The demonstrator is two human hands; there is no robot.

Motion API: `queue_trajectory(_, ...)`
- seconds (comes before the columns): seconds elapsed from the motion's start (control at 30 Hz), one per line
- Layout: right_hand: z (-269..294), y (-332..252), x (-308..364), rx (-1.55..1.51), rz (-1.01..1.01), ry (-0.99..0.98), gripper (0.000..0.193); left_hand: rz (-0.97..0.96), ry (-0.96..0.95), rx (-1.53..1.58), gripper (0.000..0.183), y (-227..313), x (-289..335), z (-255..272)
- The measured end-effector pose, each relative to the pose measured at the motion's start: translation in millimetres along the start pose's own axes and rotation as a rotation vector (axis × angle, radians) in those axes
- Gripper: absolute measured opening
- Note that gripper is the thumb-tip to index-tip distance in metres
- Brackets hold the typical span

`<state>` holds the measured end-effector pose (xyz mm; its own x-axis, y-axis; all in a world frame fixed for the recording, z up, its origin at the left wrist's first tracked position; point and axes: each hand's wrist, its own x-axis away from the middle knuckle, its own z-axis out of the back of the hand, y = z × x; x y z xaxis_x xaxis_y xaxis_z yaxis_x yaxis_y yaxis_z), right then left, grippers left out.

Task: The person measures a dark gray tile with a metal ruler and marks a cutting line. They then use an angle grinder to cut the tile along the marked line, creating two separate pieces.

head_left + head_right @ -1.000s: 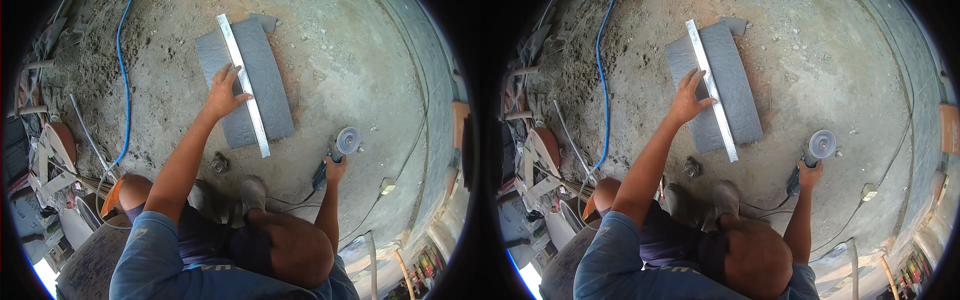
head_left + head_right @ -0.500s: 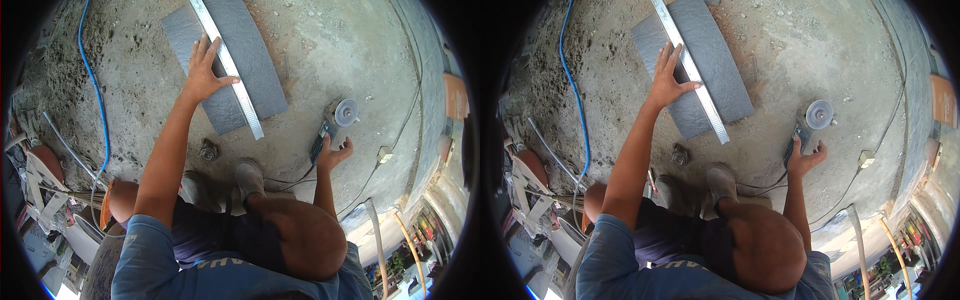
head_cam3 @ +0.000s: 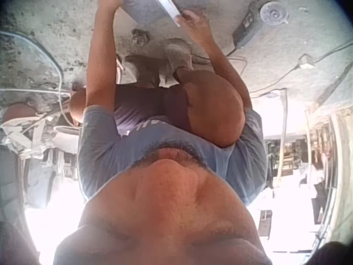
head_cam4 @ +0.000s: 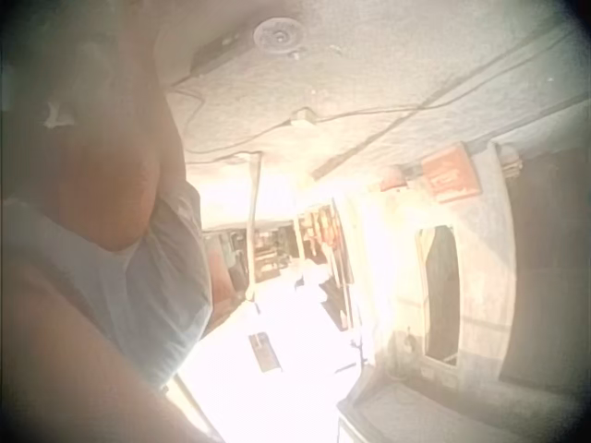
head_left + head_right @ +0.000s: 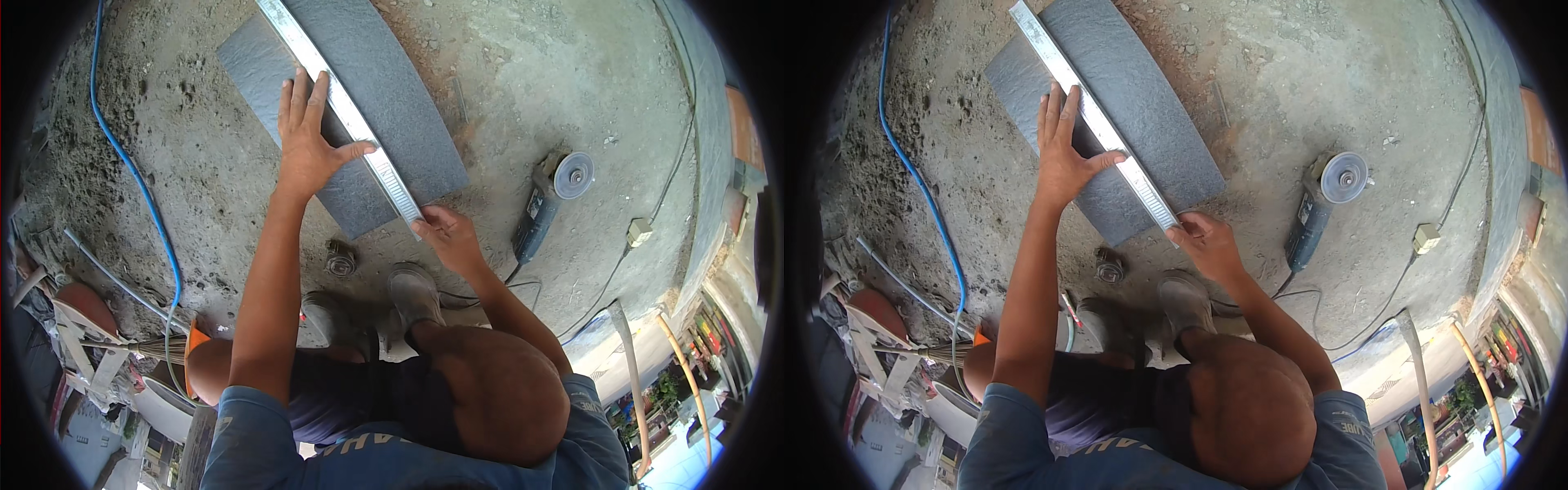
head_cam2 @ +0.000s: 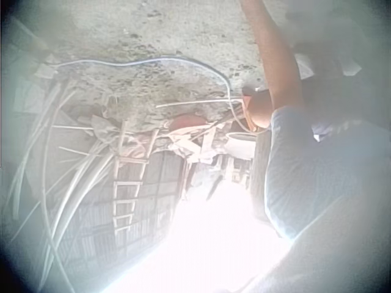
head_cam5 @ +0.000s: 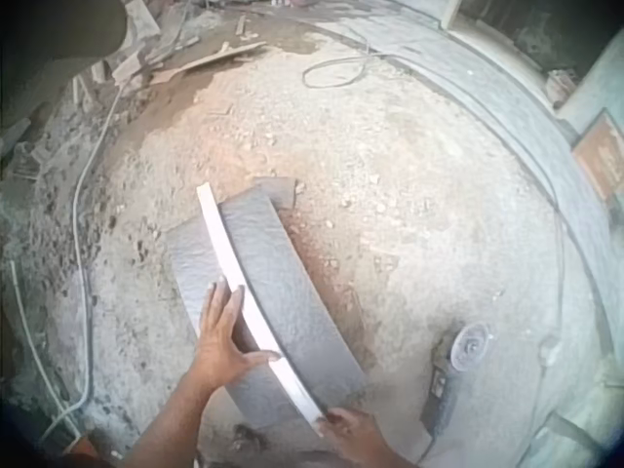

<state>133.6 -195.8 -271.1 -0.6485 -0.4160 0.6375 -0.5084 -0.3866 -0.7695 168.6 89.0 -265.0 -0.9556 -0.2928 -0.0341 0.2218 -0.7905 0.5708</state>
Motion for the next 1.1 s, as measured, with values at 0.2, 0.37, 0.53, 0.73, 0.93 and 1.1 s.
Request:
queue_trajectory(0.2, -4.4, 0.2, 2.2, -0.005, 0.052, 0.009, 0.031, 0.031, -0.024, -0.038, 0.128, 1.1, 1.1, -0.7)
queue_trajectory(0.37, -2.4, -6.2, 2.2, -0.062, 0.063, -0.005, 0.03, 0.029, -0.026, -0.054, 0.131, 3.7, -3.7, 1.2)
queue_trajectory(0.53, -6.2, -2.8, 0.0, -0.05, 0.066, -0.007, 0.028, 0.044, -0.031, -0.064, 0.133, 1.0, -3.5, 5.1)
queue_trajectory(0.73, -6.3, 2.2, 3.0, -0.027, 0.085, 0.009, 0.027, 0.043, -0.042, -0.059, 0.136, 0.9, -1.1, 0.5)
queue_trajectory(0.93, -4.0, -1.7, 2.4, 0.013, 0.057, -0.012, 0.027, 0.054, -0.076, -0.056, 0.139, -0.8, -0.9, 3.9)
queue_trajectory(1.1, -4.1, -4.0, 1.9, -0.005, 0.072, 0.006, 0.026, 0.067, -0.094, -0.056, 0.14, 0.7, -1.8, 3.7)
